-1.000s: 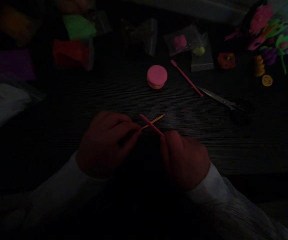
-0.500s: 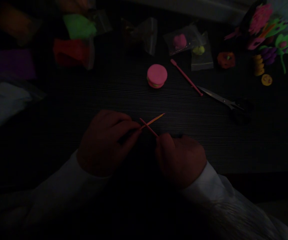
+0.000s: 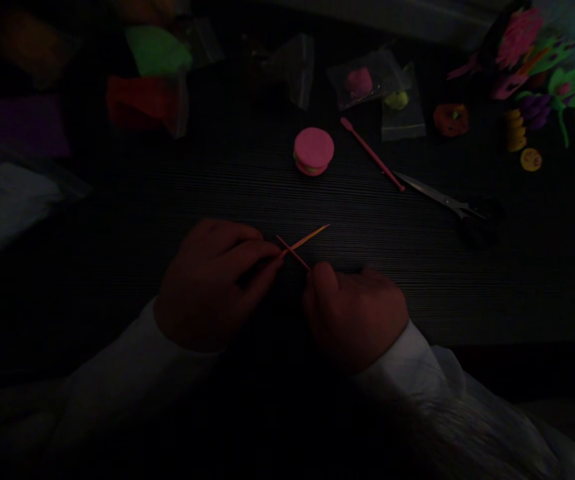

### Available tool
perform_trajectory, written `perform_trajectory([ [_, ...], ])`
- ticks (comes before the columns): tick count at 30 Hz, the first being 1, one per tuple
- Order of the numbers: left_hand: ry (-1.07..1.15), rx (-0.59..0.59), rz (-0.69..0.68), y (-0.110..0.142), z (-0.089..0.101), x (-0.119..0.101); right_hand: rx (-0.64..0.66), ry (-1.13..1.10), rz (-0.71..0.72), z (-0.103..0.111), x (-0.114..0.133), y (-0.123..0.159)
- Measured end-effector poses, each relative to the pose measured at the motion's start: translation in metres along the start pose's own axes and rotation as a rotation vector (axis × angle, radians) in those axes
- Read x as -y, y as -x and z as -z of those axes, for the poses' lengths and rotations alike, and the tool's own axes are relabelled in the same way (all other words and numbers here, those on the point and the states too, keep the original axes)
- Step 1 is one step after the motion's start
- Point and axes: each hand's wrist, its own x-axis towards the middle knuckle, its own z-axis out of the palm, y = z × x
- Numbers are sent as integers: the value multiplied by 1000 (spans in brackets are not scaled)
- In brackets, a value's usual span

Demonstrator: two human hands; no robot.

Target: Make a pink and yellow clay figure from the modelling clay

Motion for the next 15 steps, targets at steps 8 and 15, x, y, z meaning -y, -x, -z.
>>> perform_trajectory([
  [8, -4, -21, -3, 0, -1, -1, 7, 29, -9, 2, 0, -1],
  [15, 21, 13, 22, 7, 6, 1, -57, -7, -64, -1, 1, -3],
])
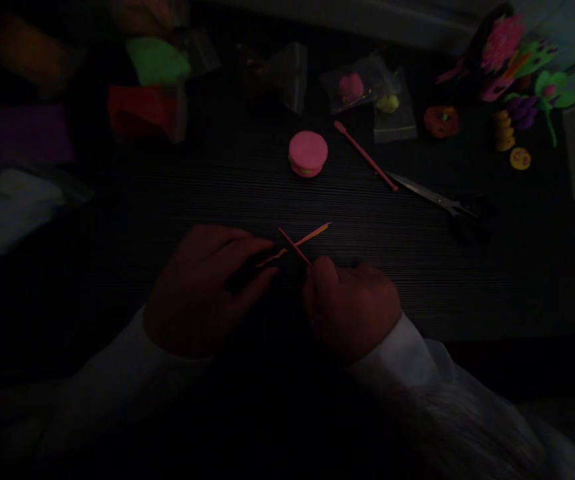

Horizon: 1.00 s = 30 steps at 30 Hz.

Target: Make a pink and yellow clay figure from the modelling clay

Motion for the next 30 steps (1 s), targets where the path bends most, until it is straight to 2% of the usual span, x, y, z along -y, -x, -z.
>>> perform_trajectory([
  [7, -22, -10, 72, 16, 9, 4, 2, -142, 82, 4, 13, 12],
  [17, -40, -56, 63, 11, 1, 0, 16, -128, 100, 3, 17, 10],
  [30, -54, -56, 43, 10, -1, 1, 87, -124, 99, 6, 20, 5],
])
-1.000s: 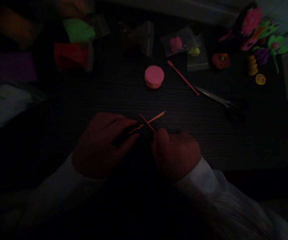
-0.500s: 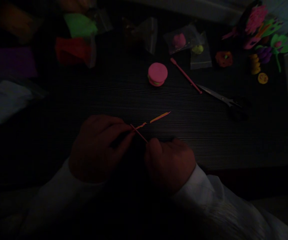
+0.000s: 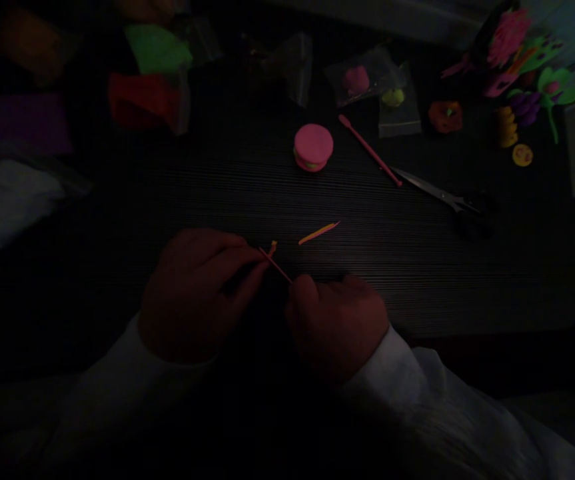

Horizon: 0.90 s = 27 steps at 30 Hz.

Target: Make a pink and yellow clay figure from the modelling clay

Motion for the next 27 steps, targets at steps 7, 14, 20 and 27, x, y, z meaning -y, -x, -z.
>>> perform_trajectory([
  [7, 30, 30, 14, 5, 7, 0, -40, -1, -12, -5, 2, -6],
  [14, 53, -39, 63, 14, 25, 4, -148, -153, 6, -5, -20, 13],
  [20, 94, -39, 73, 12, 21, 5, -207, 86, -297, -21, -71, 34],
  [27, 8, -112, 48, -1, 21, 15, -382, 31, -246, -23, -81, 25],
])
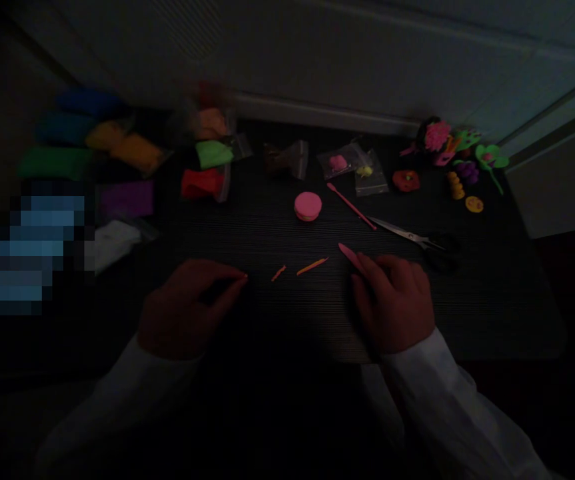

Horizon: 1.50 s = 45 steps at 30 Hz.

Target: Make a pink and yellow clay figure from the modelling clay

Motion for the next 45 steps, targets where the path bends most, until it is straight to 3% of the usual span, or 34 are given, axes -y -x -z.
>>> perform_trajectory([
  [5, -67, -16, 6, -18, 0, 3, 78, -161, 151, 2, 20, -23],
  [9, -107, 13, -7, -28, -7, 8, 150, -213, 192, -2, 33, -39],
  [14, -116, 25, -22, -31, -18, 19, 144, -274, 197, -8, 34, -46],
  [20, -92, -58, -4, -27, -18, 18, 97, -374, 180, -10, 32, -47],
  [24, 132, -105, 45, -23, -8, -6, 116, -628, 80, 3, 38, -49],
  [29, 570, 38, 167, -19, 8, -36, 279, -1183, -240, 24, 52, -51],
  [32, 730, 99, 281, -17, 14, -43, 397, -1483, -463, 30, 60, -49],
  [36, 811, 114, 375, -15, 17, -45, 566, -1817, -603, 33, 70, -47],
  [40, 953, 161, 474, -15, 17, -45, 616, -1883, -652, 34, 74, -46],
  [45, 1033, 156, 522, -14, 16, -44, 587, -1744, -607, 35, 74, -44],
])
